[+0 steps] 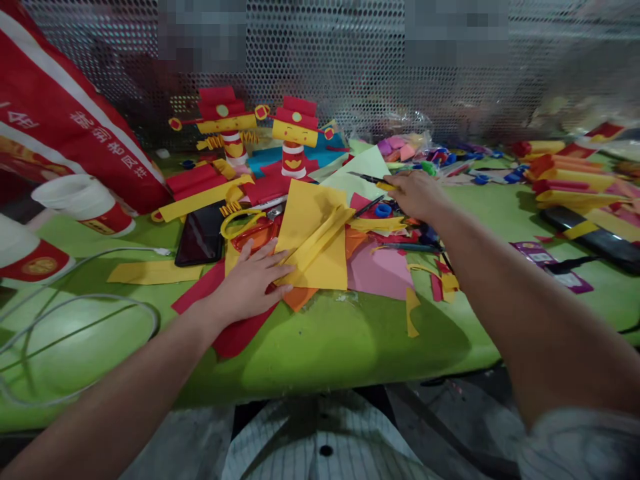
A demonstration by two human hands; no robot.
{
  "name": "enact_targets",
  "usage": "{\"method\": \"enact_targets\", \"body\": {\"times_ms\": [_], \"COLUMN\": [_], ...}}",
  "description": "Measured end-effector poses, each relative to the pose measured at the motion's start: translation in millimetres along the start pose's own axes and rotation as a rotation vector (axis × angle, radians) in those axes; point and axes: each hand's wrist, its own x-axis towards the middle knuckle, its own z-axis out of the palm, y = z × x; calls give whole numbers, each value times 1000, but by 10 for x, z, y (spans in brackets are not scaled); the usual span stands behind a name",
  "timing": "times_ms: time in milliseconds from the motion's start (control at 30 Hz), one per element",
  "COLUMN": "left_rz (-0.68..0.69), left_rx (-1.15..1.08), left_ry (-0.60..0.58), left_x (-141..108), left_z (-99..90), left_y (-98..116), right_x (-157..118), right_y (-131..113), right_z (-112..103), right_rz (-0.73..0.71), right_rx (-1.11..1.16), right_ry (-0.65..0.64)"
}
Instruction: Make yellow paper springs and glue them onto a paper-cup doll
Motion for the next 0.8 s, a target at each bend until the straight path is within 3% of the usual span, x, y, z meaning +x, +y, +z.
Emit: {"method": "enact_targets", "body": {"times_ms": [167, 267, 600, 800], "left_rz": [-56, -78, -138, -171], "left_rx": [-21, -26, -78, -125], "left_ry": [40, 38, -43, -30], "left_x": [30, 54, 54, 60], "left_z": [-21, 7, 28, 40], "left_y": [3, -10, -21, -41], "right_x": [157, 248, 781, 847], "right_y": [246, 256, -377, -671], "right_z": [117, 127, 196, 284], "right_rz": [11, -55, -306, -276], "right_rx": [-46, -25, 40, -10], "right_ry": [-71, -87, -172, -251]}}
